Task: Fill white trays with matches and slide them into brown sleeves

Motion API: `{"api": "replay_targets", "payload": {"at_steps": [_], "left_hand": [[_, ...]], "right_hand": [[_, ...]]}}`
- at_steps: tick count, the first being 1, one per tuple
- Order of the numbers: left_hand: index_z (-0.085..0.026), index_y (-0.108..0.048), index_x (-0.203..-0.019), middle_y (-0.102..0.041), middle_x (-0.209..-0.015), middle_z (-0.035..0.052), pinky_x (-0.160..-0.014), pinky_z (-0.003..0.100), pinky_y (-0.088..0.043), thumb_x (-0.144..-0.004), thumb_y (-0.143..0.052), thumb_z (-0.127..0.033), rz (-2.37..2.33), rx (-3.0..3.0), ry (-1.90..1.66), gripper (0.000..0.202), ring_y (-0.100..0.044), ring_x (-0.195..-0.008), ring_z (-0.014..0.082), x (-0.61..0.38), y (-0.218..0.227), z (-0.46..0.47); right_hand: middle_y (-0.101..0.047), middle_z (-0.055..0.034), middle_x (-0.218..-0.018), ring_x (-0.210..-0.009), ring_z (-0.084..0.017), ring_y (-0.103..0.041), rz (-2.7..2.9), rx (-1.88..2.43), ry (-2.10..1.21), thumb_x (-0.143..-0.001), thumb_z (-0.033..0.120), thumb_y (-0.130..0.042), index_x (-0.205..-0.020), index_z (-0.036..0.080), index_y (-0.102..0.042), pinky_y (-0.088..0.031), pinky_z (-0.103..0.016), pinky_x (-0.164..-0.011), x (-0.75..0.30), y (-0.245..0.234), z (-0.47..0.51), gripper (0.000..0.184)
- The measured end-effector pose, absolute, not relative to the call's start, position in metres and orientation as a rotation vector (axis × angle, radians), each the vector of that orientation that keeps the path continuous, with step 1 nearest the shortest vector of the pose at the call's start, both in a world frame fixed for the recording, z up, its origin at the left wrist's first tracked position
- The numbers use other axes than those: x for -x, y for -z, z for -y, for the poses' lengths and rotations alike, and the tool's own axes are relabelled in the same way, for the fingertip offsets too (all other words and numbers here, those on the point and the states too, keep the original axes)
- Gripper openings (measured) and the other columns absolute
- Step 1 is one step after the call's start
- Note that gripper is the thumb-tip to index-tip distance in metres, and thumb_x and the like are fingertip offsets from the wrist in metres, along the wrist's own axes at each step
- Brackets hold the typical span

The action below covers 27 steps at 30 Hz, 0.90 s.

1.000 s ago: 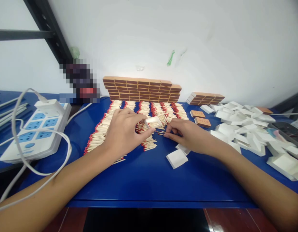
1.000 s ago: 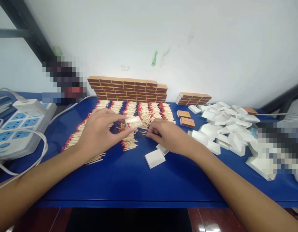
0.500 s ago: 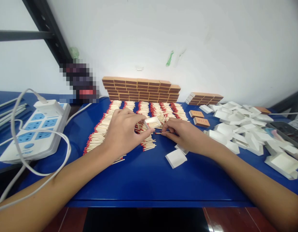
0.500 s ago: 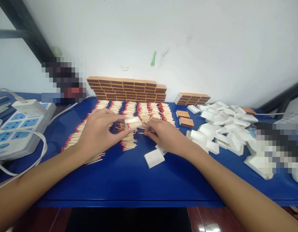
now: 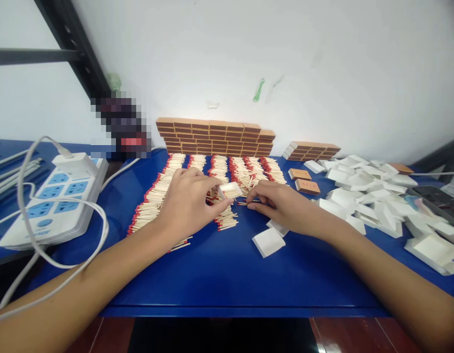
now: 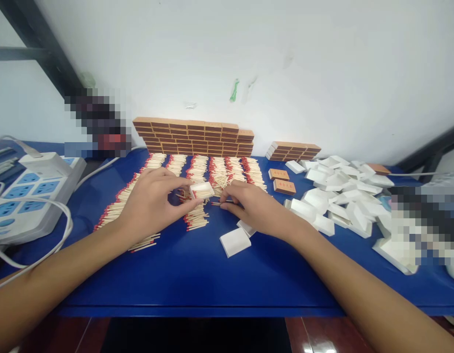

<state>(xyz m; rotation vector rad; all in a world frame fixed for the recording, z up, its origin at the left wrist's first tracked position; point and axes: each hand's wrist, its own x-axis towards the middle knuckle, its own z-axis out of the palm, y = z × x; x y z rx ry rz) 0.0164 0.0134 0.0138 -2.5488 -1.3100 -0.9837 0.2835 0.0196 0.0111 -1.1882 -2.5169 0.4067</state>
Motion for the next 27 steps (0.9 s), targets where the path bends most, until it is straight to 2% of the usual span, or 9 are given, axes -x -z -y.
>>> {"api": "replay_targets", "payload": {"at_steps": [6,11,14,20,27], "left_hand": [[-0.023,-0.082,-0.1,-0.081,-0.088,0.0061,-0.083,0.042,-0.049,-0.086,-0.086,-0.043,1.295,2.556,1.01,0.024,-0.07,-0.088,0.0282,-0.015,-0.013,-0.014],[-0.022,-0.082,-0.097,-0.081,-0.085,0.005,-0.083,0.043,-0.047,-0.087,-0.086,-0.042,1.279,2.573,0.999,0.023,-0.069,-0.087,0.0278,-0.015,-0.013,-0.014],[-0.022,-0.081,-0.097,-0.08,-0.082,0.0028,-0.087,0.044,-0.046,-0.087,-0.086,-0.042,1.209,2.629,0.991,0.023,-0.069,-0.088,0.027,-0.017,-0.012,-0.011],[-0.024,-0.08,-0.097,-0.08,-0.081,0.0005,-0.094,0.045,-0.042,-0.091,-0.081,-0.045,1.166,2.664,1.029,0.022,-0.07,-0.092,0.0255,-0.023,-0.01,-0.006],[-0.024,-0.082,-0.098,-0.083,-0.088,0.0039,-0.088,0.045,-0.045,-0.087,-0.085,-0.051,1.361,2.445,1.114,0.029,-0.072,-0.091,0.0274,-0.015,-0.017,-0.012]], "right_hand": [[-0.061,-0.0038,-0.084,-0.071,-0.019,-0.055,2.514,1.236,-0.43,-0.106,0.033,-0.057,-0.093,0.023,-0.066,-0.042,-0.032,-0.066,-0.284,-0.01,-0.019,0.019],[-0.061,-0.0038,-0.084,-0.072,-0.019,-0.054,2.455,1.267,-0.352,-0.106,0.038,-0.057,-0.094,0.024,-0.065,-0.041,-0.033,-0.066,-0.29,-0.02,-0.018,0.021],[-0.06,-0.0028,-0.082,-0.071,-0.019,-0.053,2.347,1.239,-0.268,-0.106,0.035,-0.059,-0.095,0.024,-0.064,-0.04,-0.033,-0.066,-0.285,-0.023,-0.015,0.017],[-0.059,-0.0021,-0.082,-0.07,-0.018,-0.051,2.368,1.128,-0.312,-0.106,0.037,-0.059,-0.104,0.025,-0.069,-0.041,-0.033,-0.065,-0.274,-0.021,-0.011,0.016],[-0.059,-0.002,-0.075,-0.068,-0.019,-0.053,2.356,1.348,-0.248,-0.099,0.039,-0.066,-0.089,0.024,-0.07,-0.038,-0.033,-0.062,-0.304,-0.018,-0.03,0.019]]}}
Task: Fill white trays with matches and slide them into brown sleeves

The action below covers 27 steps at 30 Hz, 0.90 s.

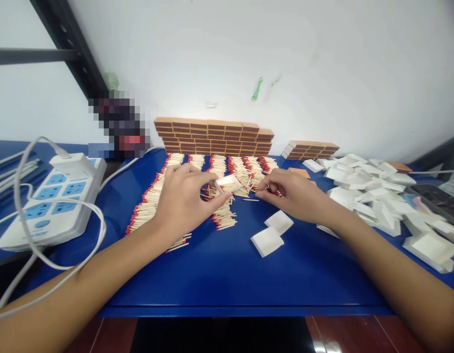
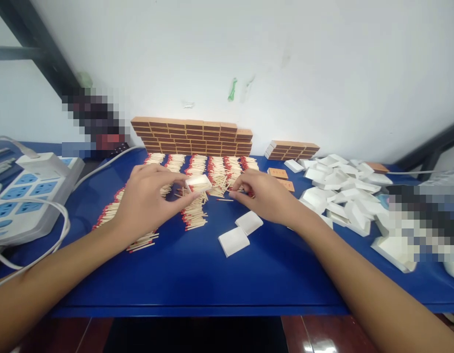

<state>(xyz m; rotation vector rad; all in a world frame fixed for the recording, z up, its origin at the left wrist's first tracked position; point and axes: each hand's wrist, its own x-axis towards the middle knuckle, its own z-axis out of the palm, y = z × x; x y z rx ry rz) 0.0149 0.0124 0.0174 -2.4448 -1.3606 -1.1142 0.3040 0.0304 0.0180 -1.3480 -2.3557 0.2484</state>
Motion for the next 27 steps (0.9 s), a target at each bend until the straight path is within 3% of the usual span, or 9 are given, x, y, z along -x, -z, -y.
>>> {"api": "replay_targets", "payload": {"at_steps": [4,15,27], "left_hand": [[-0.023,-0.08,-0.094,-0.084,-0.092,0.0045,-0.091,0.047,-0.045,-0.091,-0.079,-0.055,1.382,2.42,1.137,0.032,-0.073,-0.092,0.028,-0.015,-0.021,-0.012],[-0.022,-0.08,-0.094,-0.083,-0.091,0.0045,-0.09,0.046,-0.044,-0.088,-0.085,-0.049,1.354,2.431,1.117,0.028,-0.072,-0.093,0.0275,-0.014,-0.018,-0.012],[-0.022,-0.08,-0.094,-0.082,-0.09,0.0046,-0.091,0.045,-0.043,-0.086,-0.086,-0.048,1.39,2.445,1.069,0.028,-0.072,-0.094,0.0282,-0.014,-0.02,-0.012]], "right_hand": [[-0.062,-0.0028,-0.079,-0.07,-0.019,-0.055,2.508,1.348,-0.365,-0.101,0.034,-0.062,-0.087,0.023,-0.068,-0.04,-0.033,-0.065,-0.299,-0.014,-0.029,0.019],[-0.059,-0.0013,-0.079,-0.071,-0.019,-0.053,2.415,1.309,-0.334,-0.1,0.029,-0.063,-0.097,0.022,-0.067,-0.039,-0.032,-0.065,-0.281,-0.008,-0.025,0.009],[-0.062,-0.0046,-0.081,-0.071,-0.02,-0.056,2.464,1.283,-0.337,-0.102,0.029,-0.059,-0.093,0.022,-0.068,-0.041,-0.032,-0.064,-0.288,-0.01,-0.025,0.014]]}}
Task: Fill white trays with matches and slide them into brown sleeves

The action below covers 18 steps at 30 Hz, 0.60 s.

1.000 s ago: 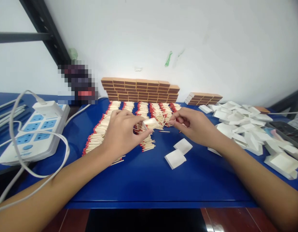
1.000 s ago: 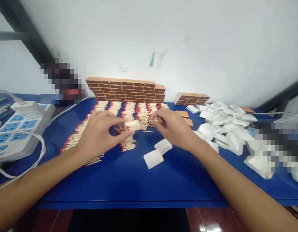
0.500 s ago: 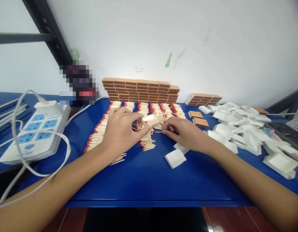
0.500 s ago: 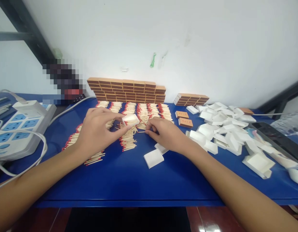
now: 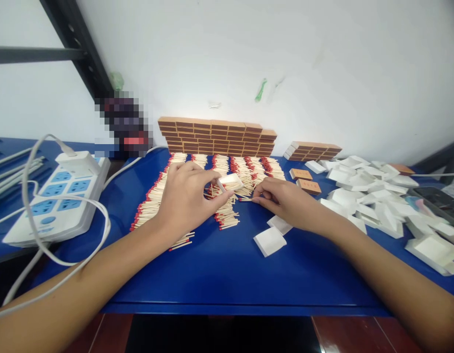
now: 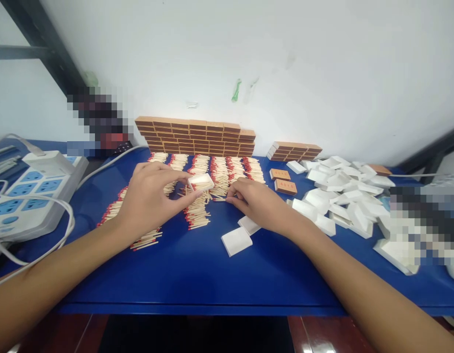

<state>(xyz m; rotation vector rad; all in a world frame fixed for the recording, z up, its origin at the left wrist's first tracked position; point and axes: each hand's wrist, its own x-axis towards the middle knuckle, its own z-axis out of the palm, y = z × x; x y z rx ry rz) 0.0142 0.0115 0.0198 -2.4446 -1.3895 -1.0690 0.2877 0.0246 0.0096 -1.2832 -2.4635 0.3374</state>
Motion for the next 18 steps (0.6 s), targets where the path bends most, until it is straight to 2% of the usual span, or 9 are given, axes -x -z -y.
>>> {"api": "replay_targets", "payload": {"at_steps": [8,18], "left_hand": [[-0.021,-0.083,-0.098,-0.08,-0.082,0.0032,-0.083,0.044,-0.042,-0.087,-0.086,-0.046,1.294,2.517,1.002,0.027,-0.07,-0.086,0.0278,-0.012,-0.013,-0.014],[-0.023,-0.08,-0.096,-0.077,-0.077,0.0,-0.091,0.043,-0.042,-0.09,-0.083,-0.044,1.1,2.705,1.036,0.022,-0.07,-0.09,0.025,-0.019,-0.01,-0.006]], "right_hand": [[-0.062,-0.0021,-0.079,-0.067,-0.019,-0.054,2.411,1.253,-0.206,-0.106,0.035,-0.058,-0.096,0.025,-0.066,-0.039,-0.032,-0.062,-0.301,-0.02,-0.022,0.017],[-0.062,-0.0029,-0.085,-0.072,-0.018,-0.055,2.396,1.055,-0.211,-0.105,0.025,-0.06,-0.101,0.023,-0.065,-0.042,-0.032,-0.065,-0.277,-0.021,-0.009,0.007]]}}
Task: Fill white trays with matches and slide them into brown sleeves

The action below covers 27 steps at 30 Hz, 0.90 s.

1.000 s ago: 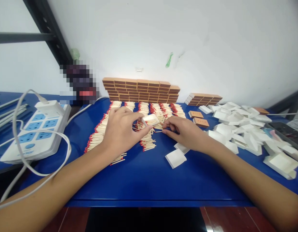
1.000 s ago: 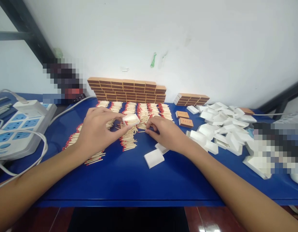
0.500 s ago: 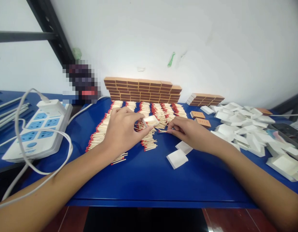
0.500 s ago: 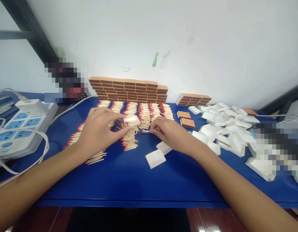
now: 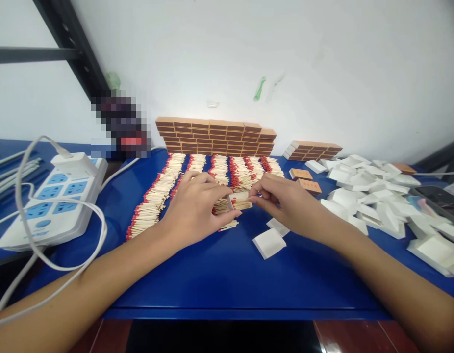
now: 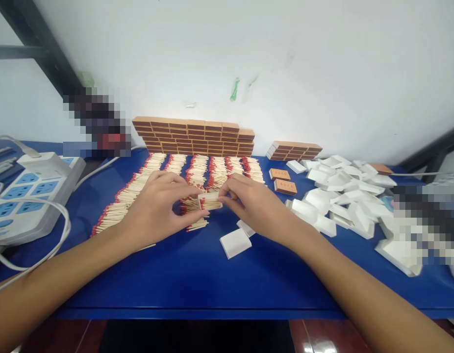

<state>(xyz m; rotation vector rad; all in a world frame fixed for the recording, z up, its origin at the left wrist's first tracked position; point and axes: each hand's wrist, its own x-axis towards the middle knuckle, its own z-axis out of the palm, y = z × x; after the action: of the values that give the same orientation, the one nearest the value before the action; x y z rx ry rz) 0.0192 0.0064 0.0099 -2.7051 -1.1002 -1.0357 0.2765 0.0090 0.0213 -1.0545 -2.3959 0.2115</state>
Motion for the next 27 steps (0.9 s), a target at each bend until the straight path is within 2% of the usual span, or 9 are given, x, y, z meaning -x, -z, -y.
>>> {"api": "replay_targets", "payload": {"at_steps": [5,10,17,23,27], "left_hand": [[-0.022,-0.081,-0.099,-0.08,-0.082,0.0014,-0.088,0.043,-0.045,-0.089,-0.085,-0.043,1.174,2.644,1.092,0.023,-0.071,-0.089,0.0253,-0.019,-0.011,-0.008],[-0.021,-0.082,-0.1,-0.083,-0.091,0.0048,-0.085,0.044,-0.047,-0.085,-0.088,-0.046,1.296,2.492,1.14,0.03,-0.073,-0.09,0.0275,-0.015,-0.015,-0.011],[-0.023,-0.082,-0.099,-0.082,-0.09,0.004,-0.086,0.044,-0.046,-0.086,-0.086,-0.049,1.354,2.473,1.097,0.03,-0.072,-0.092,0.0271,-0.014,-0.017,-0.013],[-0.024,-0.082,-0.096,-0.08,-0.085,0.0031,-0.083,0.041,-0.045,-0.085,-0.087,-0.05,1.331,2.458,1.12,0.029,-0.071,-0.089,0.0261,-0.015,-0.018,-0.012],[-0.023,-0.081,-0.097,-0.082,-0.089,0.0039,-0.085,0.043,-0.045,-0.088,-0.084,-0.05,1.334,2.496,1.113,0.028,-0.071,-0.09,0.0269,-0.015,-0.019,-0.011]], "right_hand": [[-0.059,-0.0019,-0.079,-0.068,-0.018,-0.053,2.318,1.173,-0.183,-0.105,0.031,-0.06,-0.1,0.023,-0.069,-0.041,-0.033,-0.063,-0.291,-0.025,-0.019,0.013],[-0.064,-0.004,-0.083,-0.07,-0.019,-0.056,2.438,1.319,-0.203,-0.1,0.034,-0.065,-0.095,0.024,-0.073,-0.04,-0.032,-0.063,-0.311,-0.02,-0.032,0.013],[-0.064,-0.0036,-0.081,-0.07,-0.019,-0.057,2.525,1.357,-0.348,-0.1,0.033,-0.061,-0.089,0.024,-0.07,-0.039,-0.032,-0.063,-0.311,-0.013,-0.033,0.017],[-0.062,-0.0018,-0.079,-0.07,-0.02,-0.056,2.402,1.333,-0.286,-0.101,0.039,-0.064,-0.104,0.024,-0.068,-0.038,-0.033,-0.064,-0.304,-0.011,-0.035,0.016],[-0.063,-0.0039,-0.082,-0.074,-0.021,-0.057,2.386,1.316,-0.267,-0.101,0.033,-0.061,-0.096,0.023,-0.067,-0.041,-0.033,-0.066,-0.293,-0.008,-0.036,0.013]]}}
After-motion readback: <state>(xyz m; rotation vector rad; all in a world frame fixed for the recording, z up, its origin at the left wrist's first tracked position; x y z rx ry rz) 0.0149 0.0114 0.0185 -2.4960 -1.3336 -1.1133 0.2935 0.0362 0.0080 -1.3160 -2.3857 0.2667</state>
